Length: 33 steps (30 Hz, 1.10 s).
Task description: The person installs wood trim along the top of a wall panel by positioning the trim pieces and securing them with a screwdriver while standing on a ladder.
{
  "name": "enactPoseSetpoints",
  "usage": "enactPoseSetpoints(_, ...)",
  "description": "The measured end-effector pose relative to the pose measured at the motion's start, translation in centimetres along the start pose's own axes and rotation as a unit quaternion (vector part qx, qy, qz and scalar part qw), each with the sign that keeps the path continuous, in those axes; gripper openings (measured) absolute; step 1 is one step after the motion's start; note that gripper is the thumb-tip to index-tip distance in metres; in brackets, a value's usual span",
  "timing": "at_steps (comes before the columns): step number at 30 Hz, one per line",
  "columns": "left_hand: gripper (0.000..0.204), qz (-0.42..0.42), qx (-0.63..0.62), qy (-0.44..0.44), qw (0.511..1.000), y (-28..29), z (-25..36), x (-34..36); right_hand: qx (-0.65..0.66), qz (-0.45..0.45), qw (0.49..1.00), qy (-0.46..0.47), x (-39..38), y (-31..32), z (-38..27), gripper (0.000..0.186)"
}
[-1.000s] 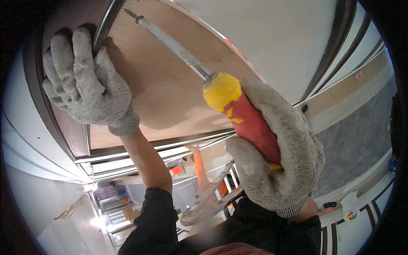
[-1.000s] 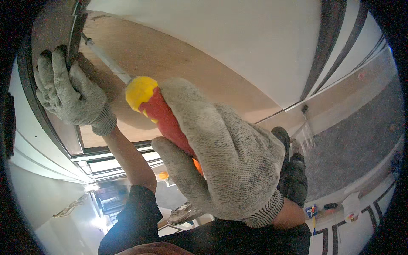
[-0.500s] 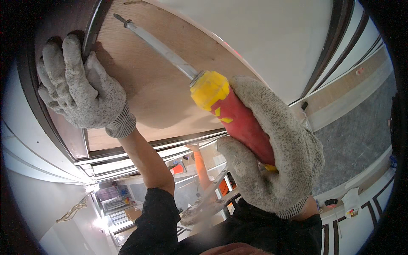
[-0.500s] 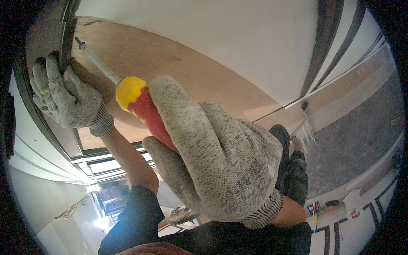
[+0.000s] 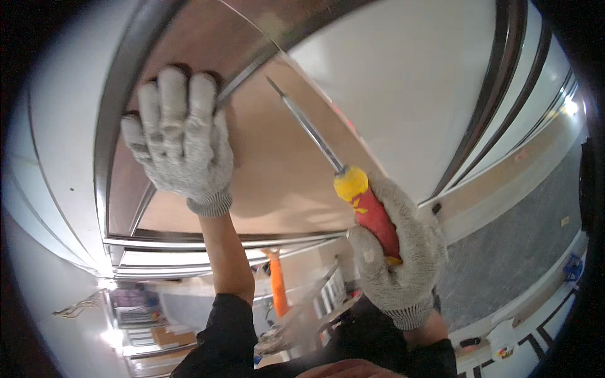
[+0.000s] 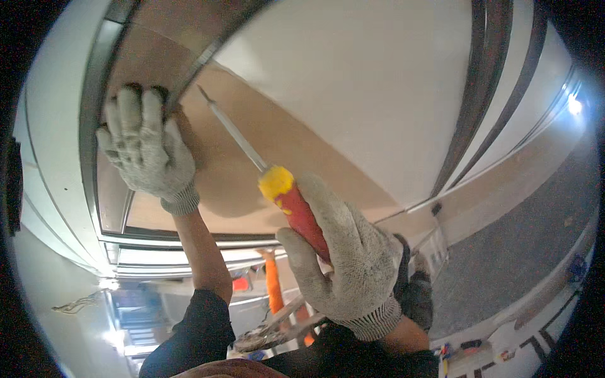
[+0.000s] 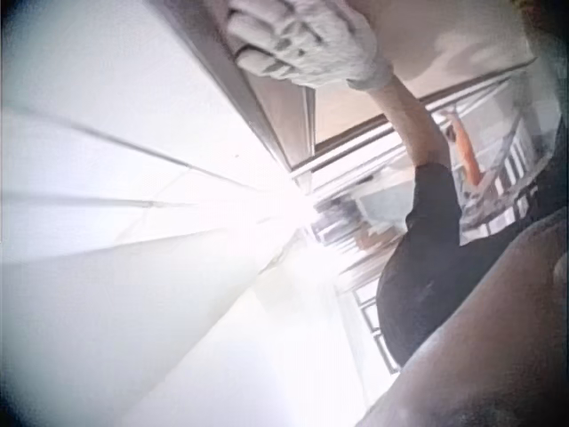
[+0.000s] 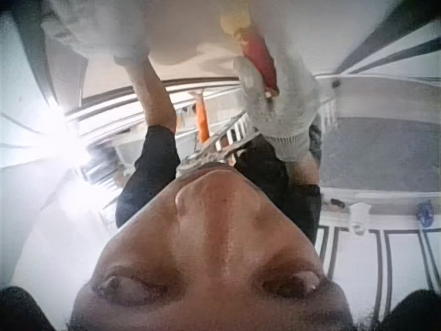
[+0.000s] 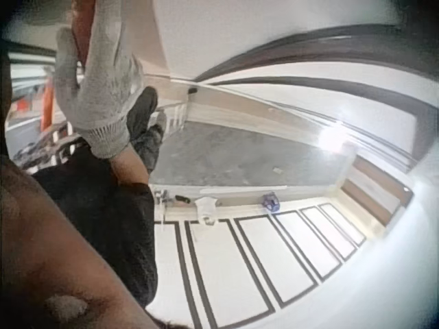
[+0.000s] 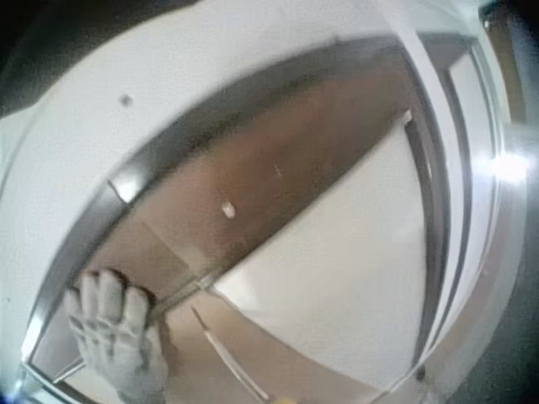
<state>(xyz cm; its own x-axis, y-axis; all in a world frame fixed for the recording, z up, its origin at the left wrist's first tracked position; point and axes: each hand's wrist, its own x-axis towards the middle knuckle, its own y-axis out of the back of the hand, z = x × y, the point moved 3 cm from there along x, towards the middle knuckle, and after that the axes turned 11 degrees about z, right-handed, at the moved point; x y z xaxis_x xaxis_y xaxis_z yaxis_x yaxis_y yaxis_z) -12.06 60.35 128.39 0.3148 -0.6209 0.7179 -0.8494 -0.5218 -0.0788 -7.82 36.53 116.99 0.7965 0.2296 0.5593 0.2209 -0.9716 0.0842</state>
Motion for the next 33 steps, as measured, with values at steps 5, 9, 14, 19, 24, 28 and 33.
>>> enactPoseSetpoints(5,0.037,0.005,-0.012,0.03,0.999,-0.3,-0.1,0.6,-0.035,0.007,0.999,0.02,0.3,0.4,-1.4,0.058)
enactPoseSetpoints(9,0.042,-0.027,-0.024,0.042,0.998,-0.5,0.2,0.7,-0.042,0.006,0.999,0.011,0.4,0.5,-1.1,0.056)
enactPoseSetpoints(14,0.043,-0.017,-0.034,0.04,0.998,-0.5,0.3,0.9,-0.051,0.005,0.999,-0.009,-0.1,0.9,-0.8,0.055)
enactPoseSetpoints(19,0.043,0.0,-0.034,0.037,0.999,-0.6,0.2,0.8,-0.059,0.01,0.998,-0.009,-0.7,0.8,-0.6,0.054)
enactPoseSetpoints(24,0.044,-0.006,-0.039,0.042,0.998,-0.9,0.7,1.1,-0.045,0.017,0.998,-0.046,-0.3,0.9,-0.7,0.046)
enactPoseSetpoints(28,0.043,0.003,-0.036,0.029,0.999,-0.8,0.2,1.4,-0.044,0.024,0.999,0.008,0.1,0.7,-0.9,0.045)
enactPoseSetpoints(33,0.038,0.051,-0.015,0.023,0.998,-1.7,0.2,-0.5,-0.045,0.016,0.999,-0.012,0.6,0.6,-1.4,0.046)
